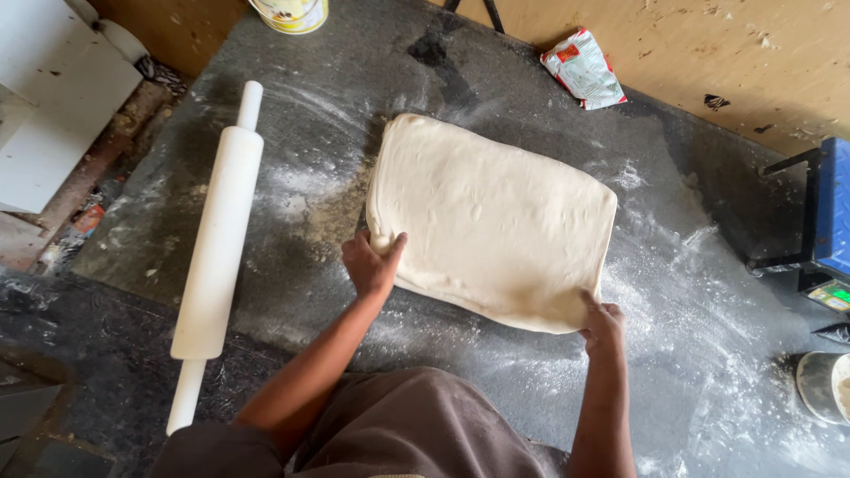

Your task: The person folds a large sheet of dough coated with fat, sprinkles flour onto a workbench, and uses a rolling pin to flatten the dough.

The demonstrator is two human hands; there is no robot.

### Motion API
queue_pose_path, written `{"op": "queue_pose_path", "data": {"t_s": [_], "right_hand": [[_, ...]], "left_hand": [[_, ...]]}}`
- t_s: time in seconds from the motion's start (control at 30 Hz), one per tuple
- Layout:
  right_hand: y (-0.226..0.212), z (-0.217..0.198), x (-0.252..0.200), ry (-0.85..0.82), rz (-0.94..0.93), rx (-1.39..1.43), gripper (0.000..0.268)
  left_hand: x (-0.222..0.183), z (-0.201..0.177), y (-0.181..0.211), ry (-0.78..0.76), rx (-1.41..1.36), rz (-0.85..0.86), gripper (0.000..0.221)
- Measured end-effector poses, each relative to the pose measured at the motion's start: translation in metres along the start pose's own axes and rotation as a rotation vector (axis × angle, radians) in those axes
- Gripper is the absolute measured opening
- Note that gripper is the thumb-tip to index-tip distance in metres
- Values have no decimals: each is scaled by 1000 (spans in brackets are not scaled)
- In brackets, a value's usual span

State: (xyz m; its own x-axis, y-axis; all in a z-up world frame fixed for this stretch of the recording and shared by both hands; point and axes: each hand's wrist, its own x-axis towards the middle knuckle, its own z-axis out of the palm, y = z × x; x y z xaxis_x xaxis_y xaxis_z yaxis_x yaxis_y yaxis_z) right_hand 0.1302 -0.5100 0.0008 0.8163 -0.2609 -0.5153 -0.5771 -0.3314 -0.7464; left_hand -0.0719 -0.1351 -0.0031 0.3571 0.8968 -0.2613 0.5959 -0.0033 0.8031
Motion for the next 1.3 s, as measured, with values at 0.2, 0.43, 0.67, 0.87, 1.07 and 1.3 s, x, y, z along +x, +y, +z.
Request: {"op": "queue_pose_path", "data": {"t_s": [0.2, 0.43, 0.67, 0.87, 1.07, 1.3], "right_hand": [[-11, 9, -24, -58, 41, 244, 46], [-6, 48, -175, -337, -568, 159, 45], [10, 66, -203, -646, -689, -458, 32], [-2, 50, -94, -62, -819, -422, 41], [-14, 97, -17, -246, -271, -223, 50], [-8, 116, -28, -287, -439, -196, 47]], "left_hand": [[2, -4, 40, 36, -202, 138, 54], [141, 25, 157, -79, -152, 723, 50], [216, -34, 184, 271, 214, 770, 40], [49, -82, 53, -135, 200, 376, 79], [-37, -33, -70, -328, -175, 14, 85], [-46, -17, -35, -314, -267, -260, 91]]}}
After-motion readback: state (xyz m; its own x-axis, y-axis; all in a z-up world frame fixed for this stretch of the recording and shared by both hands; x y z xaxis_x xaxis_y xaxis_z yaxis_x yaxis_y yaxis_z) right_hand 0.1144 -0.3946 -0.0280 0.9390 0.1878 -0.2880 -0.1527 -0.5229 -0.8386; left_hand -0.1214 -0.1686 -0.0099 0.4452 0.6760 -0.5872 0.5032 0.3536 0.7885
